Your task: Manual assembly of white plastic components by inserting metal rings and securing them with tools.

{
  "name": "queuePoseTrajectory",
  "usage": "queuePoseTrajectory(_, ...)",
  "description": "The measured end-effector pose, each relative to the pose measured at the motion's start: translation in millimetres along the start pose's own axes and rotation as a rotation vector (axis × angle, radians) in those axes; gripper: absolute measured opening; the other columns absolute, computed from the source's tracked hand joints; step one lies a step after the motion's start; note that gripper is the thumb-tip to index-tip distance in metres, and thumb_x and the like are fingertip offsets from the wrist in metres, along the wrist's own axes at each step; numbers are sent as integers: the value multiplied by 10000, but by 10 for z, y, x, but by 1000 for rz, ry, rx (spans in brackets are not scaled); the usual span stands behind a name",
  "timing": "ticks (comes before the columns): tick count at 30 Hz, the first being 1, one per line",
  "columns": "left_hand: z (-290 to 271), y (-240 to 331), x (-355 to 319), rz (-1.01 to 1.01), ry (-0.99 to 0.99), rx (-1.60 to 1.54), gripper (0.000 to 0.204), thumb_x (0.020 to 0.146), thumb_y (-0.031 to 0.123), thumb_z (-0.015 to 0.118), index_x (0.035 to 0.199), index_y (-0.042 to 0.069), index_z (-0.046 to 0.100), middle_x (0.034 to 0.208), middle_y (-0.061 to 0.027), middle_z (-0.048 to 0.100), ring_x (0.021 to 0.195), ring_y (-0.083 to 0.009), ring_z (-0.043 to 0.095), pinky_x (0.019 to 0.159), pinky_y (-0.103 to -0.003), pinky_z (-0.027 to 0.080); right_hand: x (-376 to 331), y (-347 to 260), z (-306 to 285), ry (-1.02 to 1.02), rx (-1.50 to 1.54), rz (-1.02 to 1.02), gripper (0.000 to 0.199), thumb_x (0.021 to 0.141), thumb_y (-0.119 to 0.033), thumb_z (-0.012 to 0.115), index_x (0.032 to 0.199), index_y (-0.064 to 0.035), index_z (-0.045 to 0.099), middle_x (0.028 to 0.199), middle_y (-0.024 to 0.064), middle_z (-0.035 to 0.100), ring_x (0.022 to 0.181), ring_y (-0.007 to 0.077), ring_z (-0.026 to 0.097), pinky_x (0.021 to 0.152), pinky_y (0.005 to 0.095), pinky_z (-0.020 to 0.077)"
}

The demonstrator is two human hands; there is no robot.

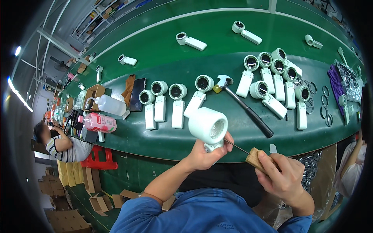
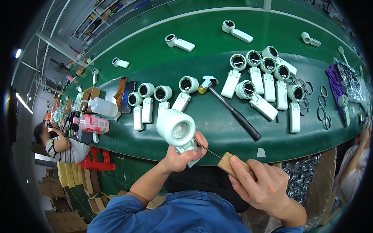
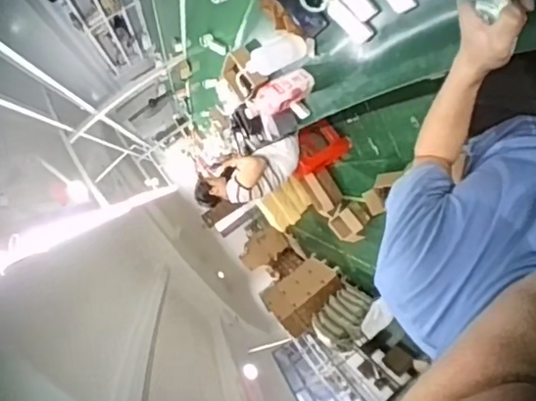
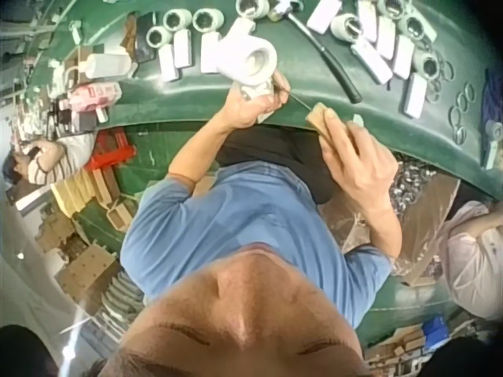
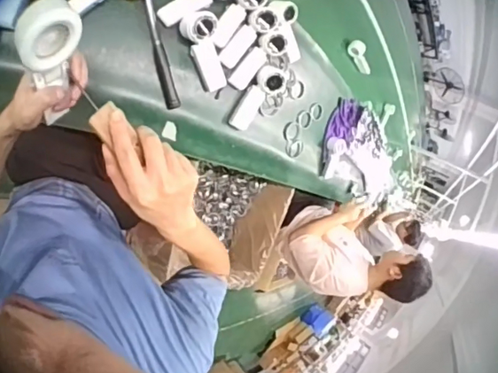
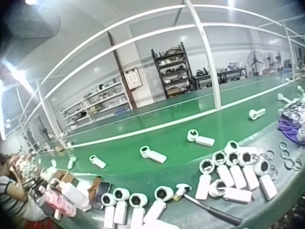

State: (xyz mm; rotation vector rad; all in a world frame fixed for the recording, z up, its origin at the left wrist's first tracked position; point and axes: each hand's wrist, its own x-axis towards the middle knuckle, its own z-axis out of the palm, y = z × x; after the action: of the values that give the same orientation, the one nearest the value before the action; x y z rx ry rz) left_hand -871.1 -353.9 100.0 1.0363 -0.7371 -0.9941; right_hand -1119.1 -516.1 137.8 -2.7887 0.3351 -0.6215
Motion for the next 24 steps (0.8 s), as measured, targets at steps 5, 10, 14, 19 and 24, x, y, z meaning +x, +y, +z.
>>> queuePoseTrajectory(5, -39, -45, -41, 25, -25, 122, 286, 840, 7, 565, 1126, 4, 565, 991, -110, 601, 779, -132, 572, 659, -283, 478, 75, -35, -19, -57, -3, -24, 388, 801, -207, 769, 1154, -51, 735, 851, 103, 664, 555, 192, 588, 494, 280, 458)
queuePoseTrajectory(10, -128, -244, -123, 176, -83, 405, 274, 837, 25, 600, 1110, 1, 611, 953, -61, 629, 824, -153, 622, 713, -300, 509, 452, -224, -110, -51, 63, -158, 375, 819, -203, 757, 1155, -40, 731, 842, 113, 665, 543, 195, 586, 487, 274, 455)
queuePoseTrajectory(14, -138, -306, -129, 315, -86, 596, 243, 807, 20, 614, 1048, 23, 646, 847, -53, 622, 745, -165, 597, 691, -326, 496, 348, -230, 2, -307, 899, 415, 393, 842, -150, 710, 1191, 28, 676, 789, 103, 666, 569, 160, 623, 495, 315, 481)
queuePoseTrajectory(19, -106, -188, -63, 172, -23, 500, 161, 793, 29, 610, 953, 39, 628, 795, -60, 593, 685, -172, 540, 647, -346, 467, 432, -253, 69, -262, 1030, 604, 396, 832, -125, 721, 1188, 34, 651, 907, 143, 680, 568, 177, 614, 509, 326, 487)
queuePoseTrajectory(24, -83, -219, -63, 128, 44, 466, 97, 789, 78, 615, 858, 11, 598, 730, -114, 598, 653, -242, 558, 628, -374, 464, 475, -271, 76, -327, 1131, 688, 361, 848, -125, 716, 1167, 31, 651, 947, 156, 691, 559, 177, 601, 504, 315, 476)
